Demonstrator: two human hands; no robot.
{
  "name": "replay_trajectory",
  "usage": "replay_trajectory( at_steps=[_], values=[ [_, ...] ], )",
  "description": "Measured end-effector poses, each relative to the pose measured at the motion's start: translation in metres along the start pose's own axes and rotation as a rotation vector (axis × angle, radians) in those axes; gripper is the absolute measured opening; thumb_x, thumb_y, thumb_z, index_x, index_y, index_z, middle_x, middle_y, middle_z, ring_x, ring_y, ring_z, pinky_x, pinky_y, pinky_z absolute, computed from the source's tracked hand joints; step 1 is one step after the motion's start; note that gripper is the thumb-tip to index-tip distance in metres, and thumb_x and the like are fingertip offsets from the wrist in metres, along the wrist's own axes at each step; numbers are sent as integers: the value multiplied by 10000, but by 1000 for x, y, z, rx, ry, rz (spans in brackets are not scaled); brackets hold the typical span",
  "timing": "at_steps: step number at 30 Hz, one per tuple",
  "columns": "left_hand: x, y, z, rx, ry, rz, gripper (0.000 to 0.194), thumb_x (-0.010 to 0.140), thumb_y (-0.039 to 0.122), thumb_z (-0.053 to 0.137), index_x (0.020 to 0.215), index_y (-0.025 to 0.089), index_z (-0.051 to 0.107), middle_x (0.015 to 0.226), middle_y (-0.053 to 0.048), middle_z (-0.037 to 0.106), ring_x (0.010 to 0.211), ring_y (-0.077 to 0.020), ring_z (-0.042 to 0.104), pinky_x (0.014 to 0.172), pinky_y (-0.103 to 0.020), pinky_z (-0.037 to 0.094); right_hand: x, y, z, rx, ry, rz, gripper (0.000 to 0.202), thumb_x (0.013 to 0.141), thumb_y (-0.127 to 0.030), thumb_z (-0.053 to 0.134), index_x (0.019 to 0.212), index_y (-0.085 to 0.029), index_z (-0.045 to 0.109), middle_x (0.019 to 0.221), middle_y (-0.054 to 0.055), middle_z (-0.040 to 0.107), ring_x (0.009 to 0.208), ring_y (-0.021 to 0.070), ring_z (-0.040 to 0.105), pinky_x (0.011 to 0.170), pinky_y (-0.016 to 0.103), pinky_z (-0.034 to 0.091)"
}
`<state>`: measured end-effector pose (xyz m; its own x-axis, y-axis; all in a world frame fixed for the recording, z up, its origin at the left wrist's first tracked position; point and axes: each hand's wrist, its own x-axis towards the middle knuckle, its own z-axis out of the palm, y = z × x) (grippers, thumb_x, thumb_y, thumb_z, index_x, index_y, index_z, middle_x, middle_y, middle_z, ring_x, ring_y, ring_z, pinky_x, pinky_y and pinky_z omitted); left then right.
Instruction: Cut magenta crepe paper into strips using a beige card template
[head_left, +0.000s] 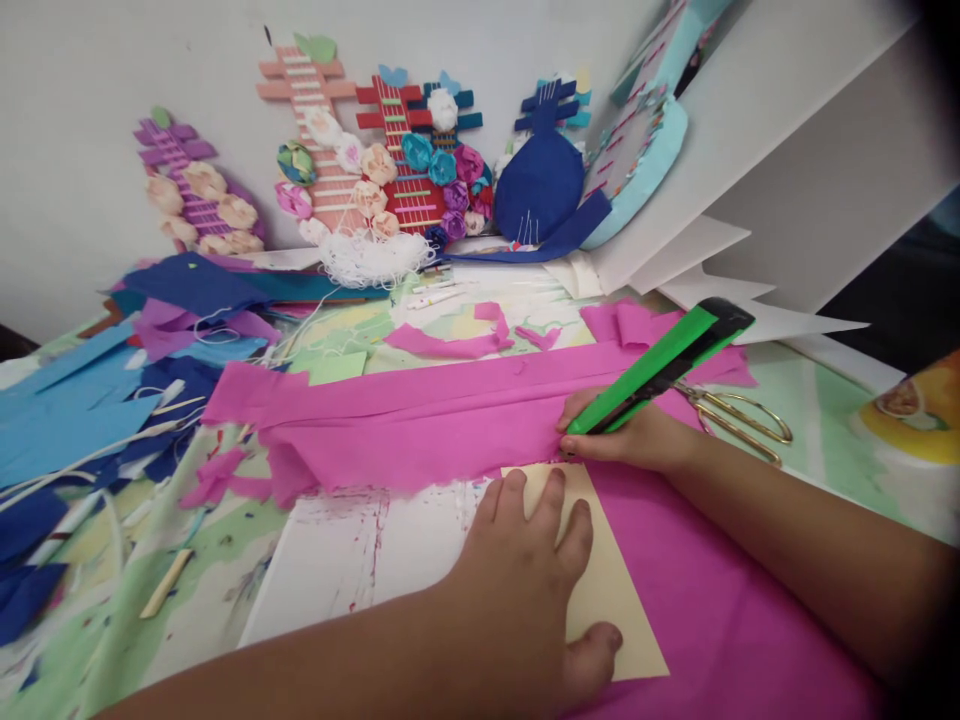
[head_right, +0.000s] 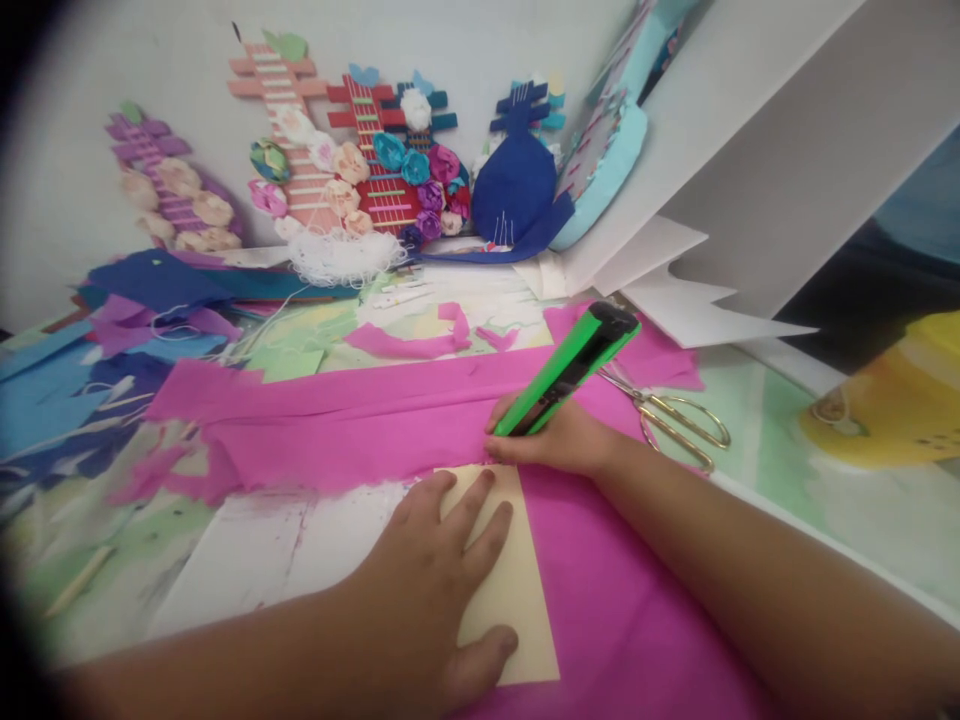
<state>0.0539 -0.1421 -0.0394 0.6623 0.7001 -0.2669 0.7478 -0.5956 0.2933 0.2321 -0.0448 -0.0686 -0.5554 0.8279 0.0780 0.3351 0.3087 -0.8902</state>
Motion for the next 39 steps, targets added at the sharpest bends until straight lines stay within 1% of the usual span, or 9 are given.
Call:
replay_trajectory(
  at_steps=[4,9,13,16,22,26,32,36,39],
  values=[
    [0,-1,2,1,1,-3,691,781,564,321,1344,169,251,1407,-143,140,1230,-442,119,944,-589,176,2,0,-1,19,-28,-2,196,658,-336,624,747,-165,589,690,12,631,655,133,604,622,253,495],
    [1,-4,7,12,40,15,704,783,581,296,1349,167,237,1407,-149,137,1228,-449,114,932,-603,176,4,-3,0,-25,-75,-7,168,672,-328,607,738,-175,581,695,3,620,661,122,591,611,235,489],
    [1,-3,5,10,13,17,692,786,564,308,1345,160,249,1404,-153,141,1229,-445,124,931,-599,185,4,-2,1,-89,-98,-55,169,683,-331,593,743,-173,584,709,4,607,679,121,575,633,241,483],
    [1,-2,2,5,7,8,695,783,567,313,1344,163,251,1404,-154,144,1230,-444,124,931,-599,188,4,0,0,-82,-91,-73,179,674,-329,604,749,-167,584,719,7,605,690,124,576,641,244,484],
    [0,-1,2,-3,11,1,689,784,560,324,1344,166,252,1397,-168,155,1232,-439,123,934,-593,187,4,-1,-5,33,-53,-25,142,660,-285,625,705,-158,583,656,5,614,630,117,586,590,223,486],
    [0,-2,3,8,13,0,691,785,566,319,1346,170,244,1401,-162,147,1235,-436,117,935,-593,180,4,-2,-5,6,-81,-26,162,668,-319,614,694,-161,590,652,7,617,630,122,588,591,229,486],
    [0,-2,4,11,21,1,694,782,573,315,1343,169,254,1399,-169,144,1232,-442,118,930,-597,181,3,-1,-4,-42,-69,-35,189,671,-333,607,723,-155,568,668,15,613,632,122,578,584,233,478],
    [1,-1,5,16,31,1,697,782,571,320,1342,161,258,1395,-175,155,1228,-446,127,929,-593,192,3,1,-4,-104,-99,-62,175,678,-325,599,727,-159,567,681,8,604,641,113,567,594,223,473],
    [1,-1,3,20,23,-5,694,782,574,317,1344,172,254,1398,-164,156,1231,-444,121,927,-597,193,2,2,-5,-83,-108,-79,165,673,-304,611,739,-158,572,694,8,605,652,114,573,606,220,478]
  ],
)
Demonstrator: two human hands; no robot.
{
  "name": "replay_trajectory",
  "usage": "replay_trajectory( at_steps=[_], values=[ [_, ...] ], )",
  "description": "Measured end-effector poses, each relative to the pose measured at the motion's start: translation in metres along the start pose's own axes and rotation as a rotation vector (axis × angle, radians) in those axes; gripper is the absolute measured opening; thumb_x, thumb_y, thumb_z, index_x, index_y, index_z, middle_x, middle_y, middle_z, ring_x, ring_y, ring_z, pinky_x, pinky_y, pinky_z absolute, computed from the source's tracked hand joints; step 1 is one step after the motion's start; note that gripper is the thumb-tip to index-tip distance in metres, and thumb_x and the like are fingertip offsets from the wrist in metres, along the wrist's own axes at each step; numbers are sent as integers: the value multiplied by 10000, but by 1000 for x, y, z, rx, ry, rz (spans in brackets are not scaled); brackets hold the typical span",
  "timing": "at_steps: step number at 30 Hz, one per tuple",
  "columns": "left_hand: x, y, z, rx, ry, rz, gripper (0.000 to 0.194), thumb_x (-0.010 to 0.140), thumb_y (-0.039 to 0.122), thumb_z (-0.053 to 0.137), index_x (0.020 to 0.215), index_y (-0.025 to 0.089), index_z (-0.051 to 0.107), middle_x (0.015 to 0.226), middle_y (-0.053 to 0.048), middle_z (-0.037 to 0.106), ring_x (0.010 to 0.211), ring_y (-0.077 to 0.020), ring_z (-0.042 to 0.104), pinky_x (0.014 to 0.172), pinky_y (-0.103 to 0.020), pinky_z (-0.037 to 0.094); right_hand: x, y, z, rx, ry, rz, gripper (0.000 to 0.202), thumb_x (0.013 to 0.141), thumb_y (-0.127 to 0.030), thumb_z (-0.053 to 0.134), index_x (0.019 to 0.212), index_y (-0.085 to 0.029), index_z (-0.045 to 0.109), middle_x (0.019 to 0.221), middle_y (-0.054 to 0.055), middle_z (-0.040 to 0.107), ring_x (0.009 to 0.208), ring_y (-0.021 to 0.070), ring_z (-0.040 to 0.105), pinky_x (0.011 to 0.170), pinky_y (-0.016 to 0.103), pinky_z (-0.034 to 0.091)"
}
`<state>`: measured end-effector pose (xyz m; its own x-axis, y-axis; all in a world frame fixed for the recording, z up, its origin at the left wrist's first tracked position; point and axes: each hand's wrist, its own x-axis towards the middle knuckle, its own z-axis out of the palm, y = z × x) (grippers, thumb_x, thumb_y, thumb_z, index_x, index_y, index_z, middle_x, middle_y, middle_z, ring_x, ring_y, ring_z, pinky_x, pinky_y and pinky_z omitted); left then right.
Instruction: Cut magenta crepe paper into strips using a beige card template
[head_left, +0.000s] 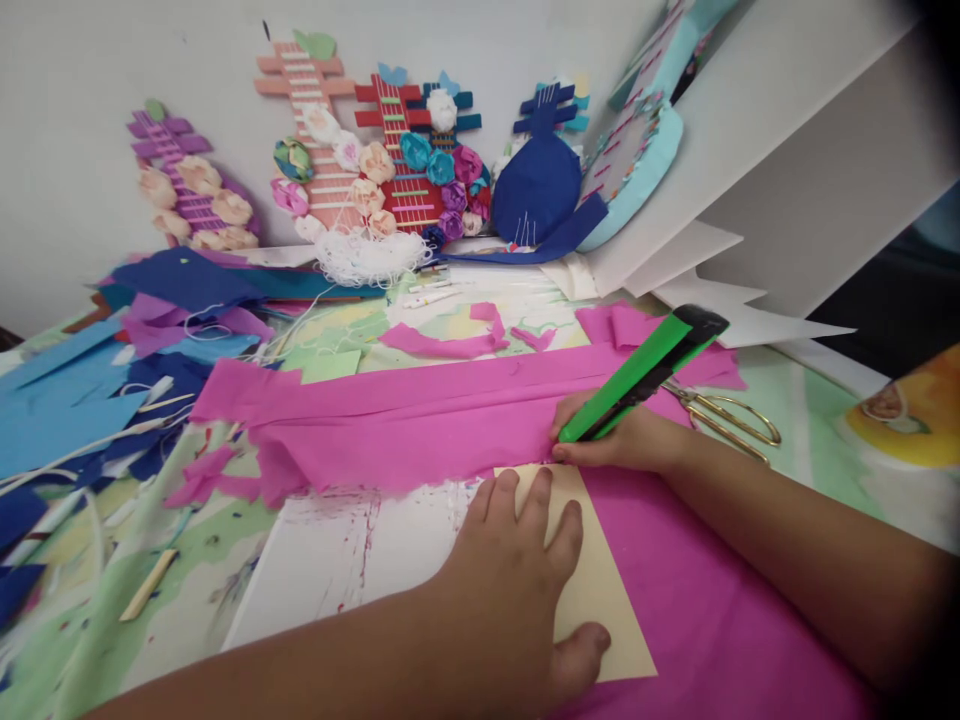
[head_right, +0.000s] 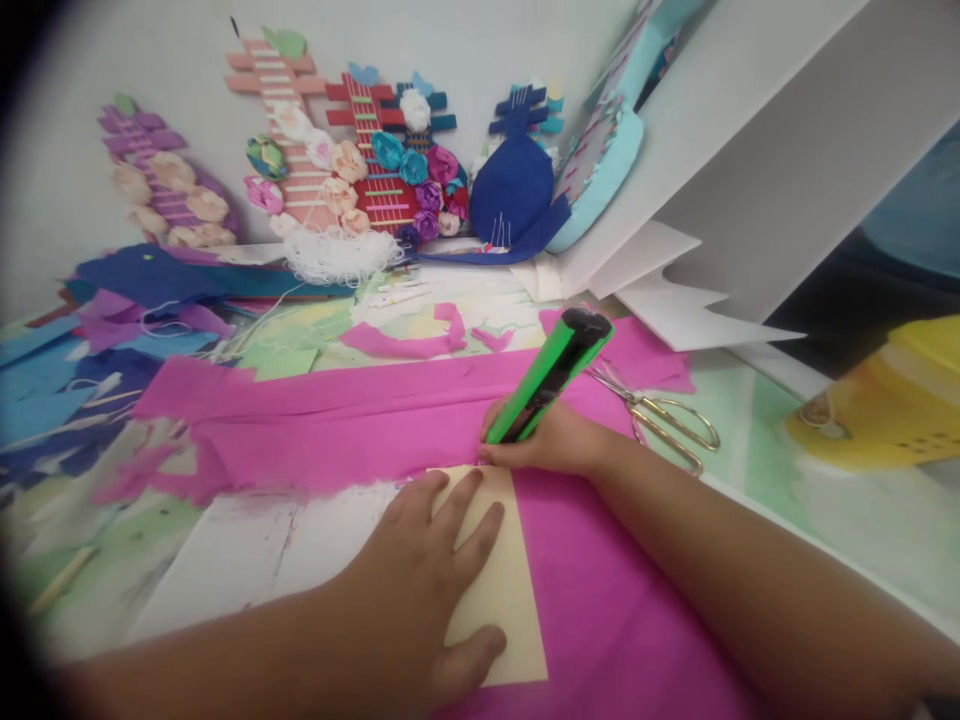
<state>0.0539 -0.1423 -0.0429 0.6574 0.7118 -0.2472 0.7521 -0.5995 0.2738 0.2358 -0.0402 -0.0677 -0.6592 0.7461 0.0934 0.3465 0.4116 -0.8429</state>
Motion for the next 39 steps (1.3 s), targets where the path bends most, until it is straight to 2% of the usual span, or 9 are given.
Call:
replay_trajectory(
  at_steps=[5,8,17,22,29,35,39],
  values=[
    [-1,3,-6,2,-46,-8,683,790,555,311,1341,154,259,1393,-183,152,1232,-439,121,935,-590,182,-2,2,-2,85,63,-24,117,688,-263,603,701,-151,572,650,9,605,615,107,576,567,206,478],
    [-1,4,-6,0,-41,-8,685,789,557,313,1341,156,258,1392,-184,153,1231,-439,124,939,-587,182,-3,4,-2,76,55,-39,115,675,-251,615,711,-151,572,660,7,602,615,107,573,568,208,479],
    [0,-1,10,8,31,7,726,770,599,298,1351,168,233,1401,-170,144,1227,-454,108,931,-613,169,-1,2,0,22,28,0,166,682,-308,599,712,-151,557,666,7,589,619,112,567,579,217,472],
    [1,-3,12,32,56,10,731,767,606,292,1347,164,247,1398,-166,167,1224,-455,121,922,-618,182,-1,2,2,-59,9,-17,155,686,-305,591,721,-156,567,689,11,600,654,118,563,618,227,467],
    [0,-2,11,27,39,21,732,774,604,275,1350,154,234,1392,-193,156,1220,-464,117,918,-617,184,-2,2,-2,98,42,3,130,695,-277,590,676,-150,572,648,12,598,612,111,575,588,216,481],
    [1,-4,10,13,24,19,736,774,606,275,1357,162,203,1397,-196,123,1220,-469,90,917,-628,166,-3,3,-2,85,58,33,109,651,-248,626,691,-161,573,650,0,598,607,112,573,579,212,481],
    [2,-5,11,13,28,20,734,773,613,276,1355,170,213,1399,-186,132,1223,-462,101,922,-623,169,-2,4,-3,107,54,18,125,683,-275,599,678,-153,571,643,11,600,602,113,574,582,222,481]
  ],
)
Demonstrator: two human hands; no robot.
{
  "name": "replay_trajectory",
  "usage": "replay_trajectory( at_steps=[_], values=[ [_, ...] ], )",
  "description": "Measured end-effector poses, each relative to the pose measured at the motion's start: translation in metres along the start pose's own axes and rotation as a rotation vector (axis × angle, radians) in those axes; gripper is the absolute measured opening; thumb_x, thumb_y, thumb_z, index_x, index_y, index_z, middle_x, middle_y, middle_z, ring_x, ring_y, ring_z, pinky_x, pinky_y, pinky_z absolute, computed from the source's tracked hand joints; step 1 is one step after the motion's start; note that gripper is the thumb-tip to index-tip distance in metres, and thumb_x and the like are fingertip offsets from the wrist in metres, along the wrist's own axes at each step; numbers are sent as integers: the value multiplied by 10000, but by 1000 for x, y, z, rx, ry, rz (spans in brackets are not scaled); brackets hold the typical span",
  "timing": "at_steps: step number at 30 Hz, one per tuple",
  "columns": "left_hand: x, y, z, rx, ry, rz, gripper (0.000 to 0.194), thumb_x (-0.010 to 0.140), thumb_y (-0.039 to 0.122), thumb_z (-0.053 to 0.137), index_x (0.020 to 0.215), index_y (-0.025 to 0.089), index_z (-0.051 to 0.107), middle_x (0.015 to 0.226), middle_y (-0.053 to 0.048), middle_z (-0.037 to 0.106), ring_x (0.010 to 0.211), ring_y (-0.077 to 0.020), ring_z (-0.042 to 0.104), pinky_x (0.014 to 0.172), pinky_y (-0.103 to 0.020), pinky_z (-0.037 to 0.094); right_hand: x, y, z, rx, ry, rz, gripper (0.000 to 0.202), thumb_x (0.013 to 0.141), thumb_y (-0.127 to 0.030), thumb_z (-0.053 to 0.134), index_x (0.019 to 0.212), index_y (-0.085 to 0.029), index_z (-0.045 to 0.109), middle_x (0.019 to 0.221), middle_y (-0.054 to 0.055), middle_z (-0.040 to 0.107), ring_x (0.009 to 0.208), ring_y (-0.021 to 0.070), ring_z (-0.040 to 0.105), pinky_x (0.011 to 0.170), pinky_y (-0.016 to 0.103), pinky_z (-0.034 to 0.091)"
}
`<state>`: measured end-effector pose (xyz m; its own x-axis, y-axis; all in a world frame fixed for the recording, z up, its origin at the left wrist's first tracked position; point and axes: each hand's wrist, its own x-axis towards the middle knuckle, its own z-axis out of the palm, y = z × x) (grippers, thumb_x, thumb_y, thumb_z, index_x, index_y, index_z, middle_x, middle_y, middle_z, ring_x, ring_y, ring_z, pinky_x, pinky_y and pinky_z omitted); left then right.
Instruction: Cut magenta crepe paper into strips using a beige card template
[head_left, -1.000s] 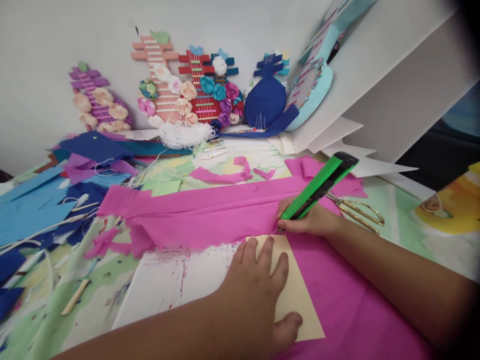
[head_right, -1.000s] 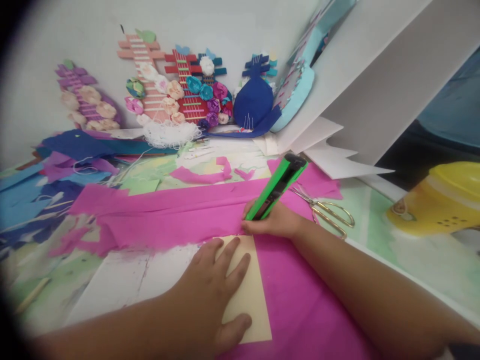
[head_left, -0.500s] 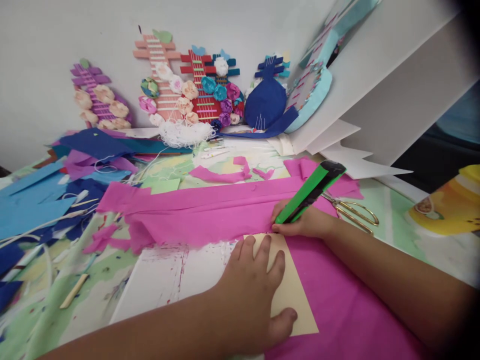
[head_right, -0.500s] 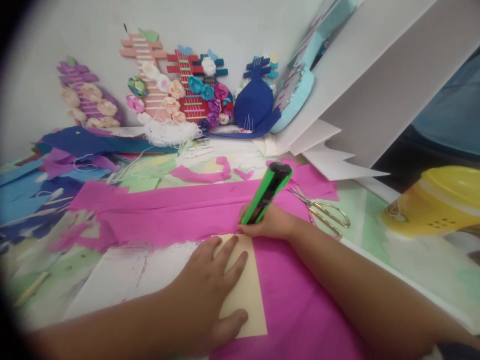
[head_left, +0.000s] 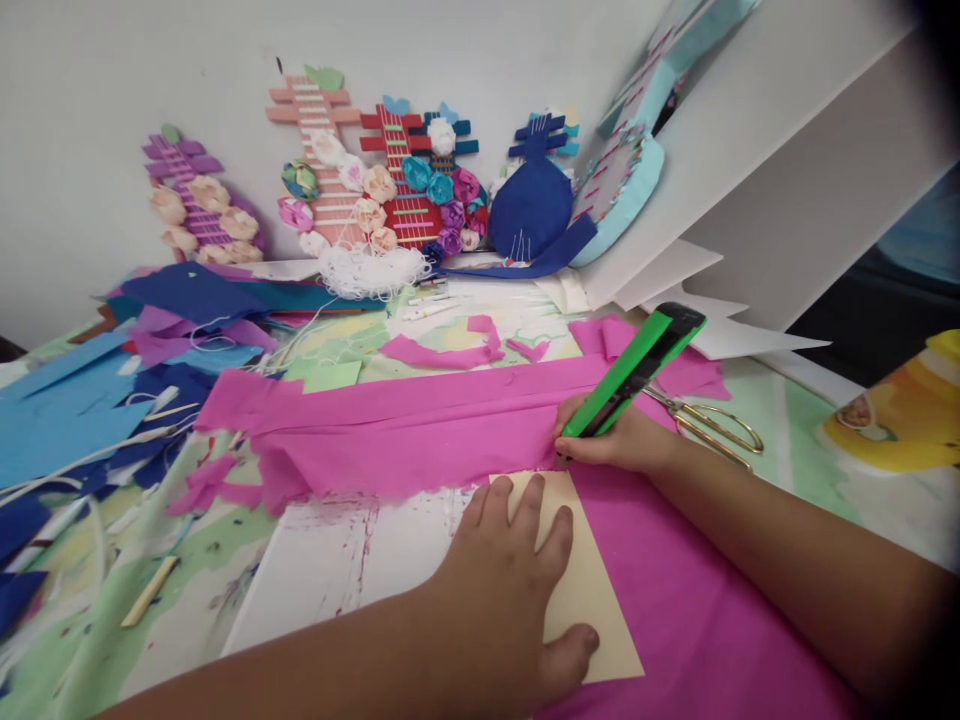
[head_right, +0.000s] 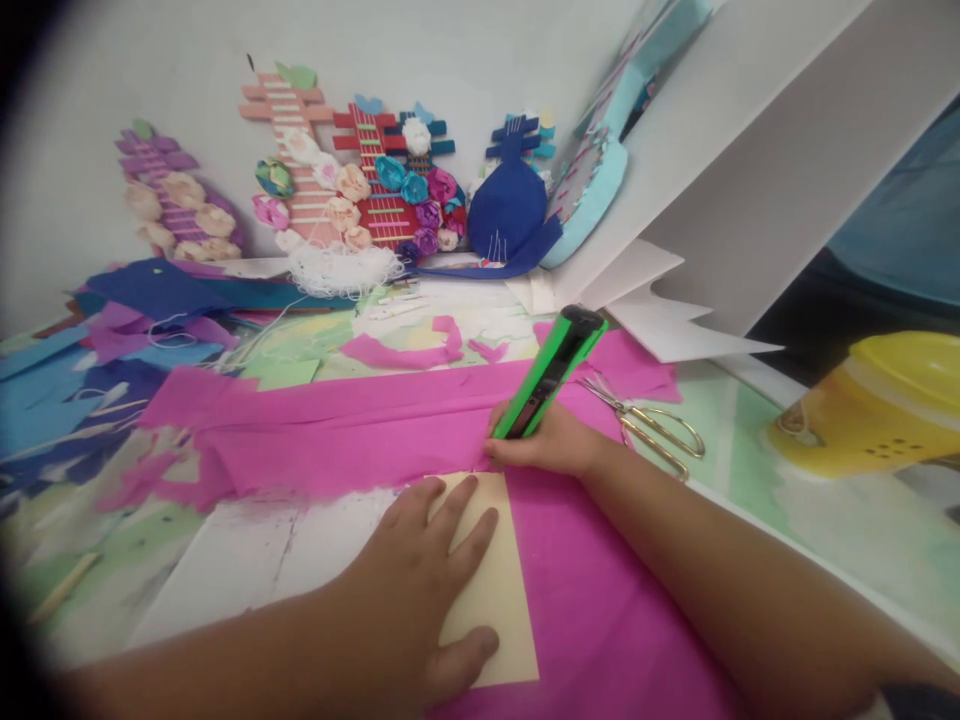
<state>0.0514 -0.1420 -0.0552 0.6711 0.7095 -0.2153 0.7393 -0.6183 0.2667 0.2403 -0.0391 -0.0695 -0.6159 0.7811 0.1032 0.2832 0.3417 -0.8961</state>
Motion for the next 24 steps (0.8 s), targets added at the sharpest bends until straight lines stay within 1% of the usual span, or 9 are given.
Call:
replay_trajectory(
  at_steps=[6,13,16,20,24],
  values=[
    [-1,1,0,4,-3,-9,727,775,619,275,1359,193,198,1408,-152,138,1233,-441,104,932,-612,174,1,-1,0,-64,-14,12,165,687,-314,589,690,-152,559,634,7,584,601,110,558,571,219,468],
    [-1,3,-2,-15,-20,-16,720,778,599,290,1351,168,229,1402,-175,123,1235,-444,89,932,-614,163,2,0,4,-121,-54,-34,164,686,-313,596,723,-155,572,676,13,596,640,114,557,601,223,465],
    [-1,3,-3,-20,-16,-16,716,784,602,278,1354,173,219,1408,-162,104,1241,-431,91,941,-605,160,2,1,5,-101,-64,-26,169,680,-314,606,729,-155,576,681,11,599,655,117,560,622,231,468],
    [-2,3,-4,-19,-17,-1,703,797,599,249,1352,168,225,1411,-147,97,1250,-402,111,962,-581,152,2,1,3,-25,-45,1,170,680,-310,608,720,-147,580,668,12,598,627,110,556,591,221,468],
    [-2,3,-2,2,4,20,713,795,594,256,1348,144,233,1406,-164,111,1249,-394,129,959,-580,156,2,-1,3,-19,-30,13,167,684,-312,600,702,-148,579,643,8,585,610,111,551,581,227,468]
  ],
)
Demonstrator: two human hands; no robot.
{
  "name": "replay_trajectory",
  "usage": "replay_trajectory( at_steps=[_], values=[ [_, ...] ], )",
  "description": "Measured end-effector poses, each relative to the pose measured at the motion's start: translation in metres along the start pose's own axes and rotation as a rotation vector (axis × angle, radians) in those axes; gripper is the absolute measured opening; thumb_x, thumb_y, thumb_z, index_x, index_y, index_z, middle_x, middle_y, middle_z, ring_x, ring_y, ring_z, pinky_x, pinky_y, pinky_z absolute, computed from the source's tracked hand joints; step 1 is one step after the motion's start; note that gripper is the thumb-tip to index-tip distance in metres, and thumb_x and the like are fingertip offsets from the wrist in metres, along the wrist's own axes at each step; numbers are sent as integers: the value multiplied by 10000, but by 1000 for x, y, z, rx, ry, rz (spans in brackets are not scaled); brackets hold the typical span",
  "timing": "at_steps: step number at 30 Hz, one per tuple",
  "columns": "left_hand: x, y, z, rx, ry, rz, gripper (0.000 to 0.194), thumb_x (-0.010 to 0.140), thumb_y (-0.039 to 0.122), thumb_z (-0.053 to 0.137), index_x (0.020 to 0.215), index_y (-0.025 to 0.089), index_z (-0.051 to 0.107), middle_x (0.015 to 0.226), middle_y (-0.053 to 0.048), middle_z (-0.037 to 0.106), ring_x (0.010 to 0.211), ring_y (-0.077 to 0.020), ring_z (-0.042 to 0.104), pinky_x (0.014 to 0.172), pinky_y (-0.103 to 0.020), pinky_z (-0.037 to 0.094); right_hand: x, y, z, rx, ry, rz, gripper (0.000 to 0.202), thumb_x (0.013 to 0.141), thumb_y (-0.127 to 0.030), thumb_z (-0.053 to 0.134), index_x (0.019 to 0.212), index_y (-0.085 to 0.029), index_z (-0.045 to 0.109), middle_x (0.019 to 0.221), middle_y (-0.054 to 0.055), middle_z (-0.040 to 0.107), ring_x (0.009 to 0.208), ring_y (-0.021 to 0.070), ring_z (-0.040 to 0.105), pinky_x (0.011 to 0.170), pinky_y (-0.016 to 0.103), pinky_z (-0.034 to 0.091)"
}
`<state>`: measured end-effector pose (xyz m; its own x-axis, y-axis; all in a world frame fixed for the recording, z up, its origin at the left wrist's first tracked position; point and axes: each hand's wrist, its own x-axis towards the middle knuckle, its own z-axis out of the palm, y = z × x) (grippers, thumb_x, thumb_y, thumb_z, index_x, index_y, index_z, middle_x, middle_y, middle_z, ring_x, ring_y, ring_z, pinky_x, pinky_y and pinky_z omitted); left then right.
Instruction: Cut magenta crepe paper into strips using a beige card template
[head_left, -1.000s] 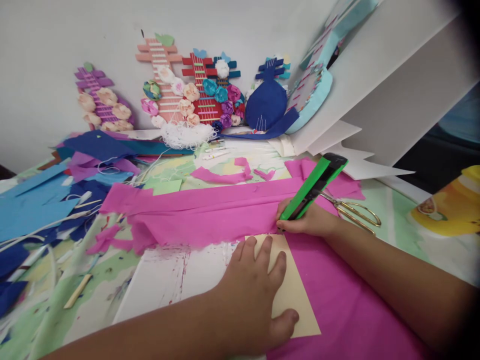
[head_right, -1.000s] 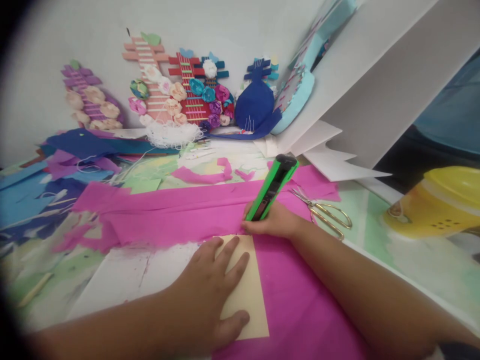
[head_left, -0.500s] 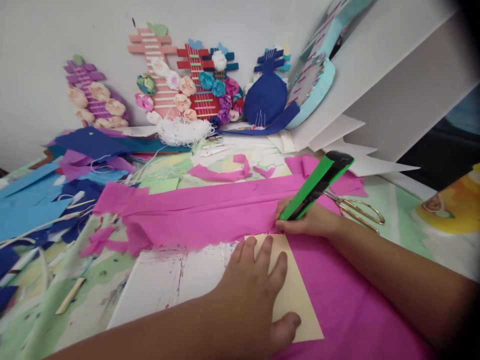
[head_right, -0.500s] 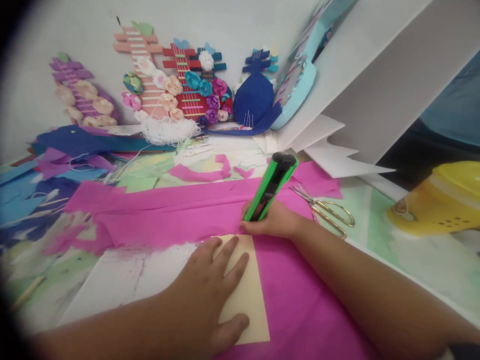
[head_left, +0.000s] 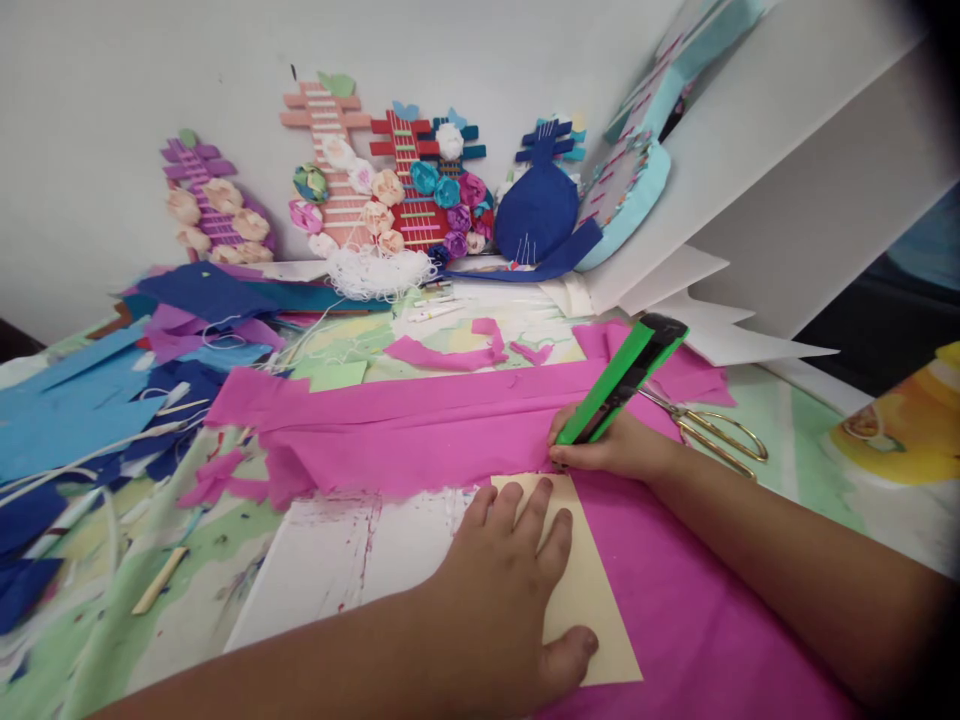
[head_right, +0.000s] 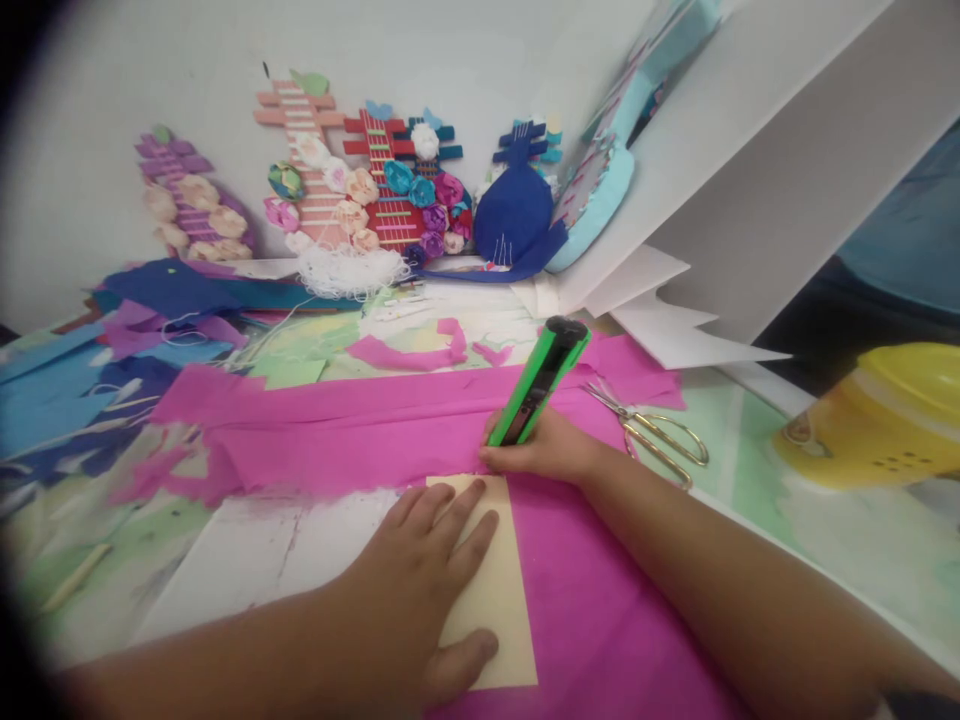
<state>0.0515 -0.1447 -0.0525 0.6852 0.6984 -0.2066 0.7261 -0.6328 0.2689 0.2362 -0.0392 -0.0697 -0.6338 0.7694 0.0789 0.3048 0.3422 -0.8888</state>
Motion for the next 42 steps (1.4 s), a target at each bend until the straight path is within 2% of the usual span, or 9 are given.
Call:
replay_trajectory(
  at_steps=[5,9,12,17,19,22,27,38,42],
  values=[
    [2,-2,4,42,51,66,725,805,574,239,1333,78,252,1387,-212,144,1259,-367,128,977,-545,144,-1,0,2,-38,-17,3,181,670,-325,612,725,-155,581,695,15,600,656,123,560,619,241,472],
    [3,-3,5,79,91,141,714,802,538,269,1312,37,281,1379,-204,193,1268,-316,143,1020,-452,121,-1,-2,2,-56,-16,14,188,671,-334,607,706,-152,579,677,14,602,650,125,560,622,243,471],
    [3,-1,5,109,127,141,713,789,530,295,1288,21,320,1367,-206,232,1254,-317,184,1019,-431,138,-2,-11,1,-69,21,28,184,690,-334,577,672,-151,575,640,14,598,627,127,563,621,247,472],
    [3,3,1,197,168,158,705,780,525,325,1262,12,356,1336,-218,291,1211,-325,264,1000,-423,174,-12,-28,5,-92,309,181,141,684,-296,548,756,-176,566,590,-17,591,565,128,569,567,245,463],
    [4,4,-2,234,154,175,694,781,521,327,1246,8,377,1321,-228,311,1186,-332,298,976,-433,210,-18,-30,9,-170,401,260,119,664,-292,550,706,-181,564,583,-17,591,557,134,562,534,243,446],
    [6,6,-5,274,139,189,677,761,520,351,1206,16,425,1291,-234,349,1141,-345,343,926,-447,266,-25,-28,15,-234,466,346,193,662,-350,548,575,-178,548,570,8,602,579,159,573,533,255,437],
    [9,7,-2,273,203,154,663,760,542,333,1191,50,441,1292,-208,360,1159,-335,317,924,-450,254,-26,-21,22,-198,536,351,263,630,-431,580,579,-174,553,594,23,619,607,177,581,572,277,449],
    [9,-1,1,246,214,208,675,763,558,328,1189,47,439,1279,-209,375,1144,-327,325,912,-445,253,-24,-19,23,-242,549,298,275,602,-439,604,572,-188,497,573,-7,574,581,151,546,532,257,431],
    [9,-1,1,238,214,207,671,766,560,318,1192,54,432,1277,-199,379,1141,-322,321,920,-444,240,-24,-21,25,-234,501,309,289,583,-440,617,556,-185,485,560,-12,553,560,138,523,515,250,413]
  ],
)
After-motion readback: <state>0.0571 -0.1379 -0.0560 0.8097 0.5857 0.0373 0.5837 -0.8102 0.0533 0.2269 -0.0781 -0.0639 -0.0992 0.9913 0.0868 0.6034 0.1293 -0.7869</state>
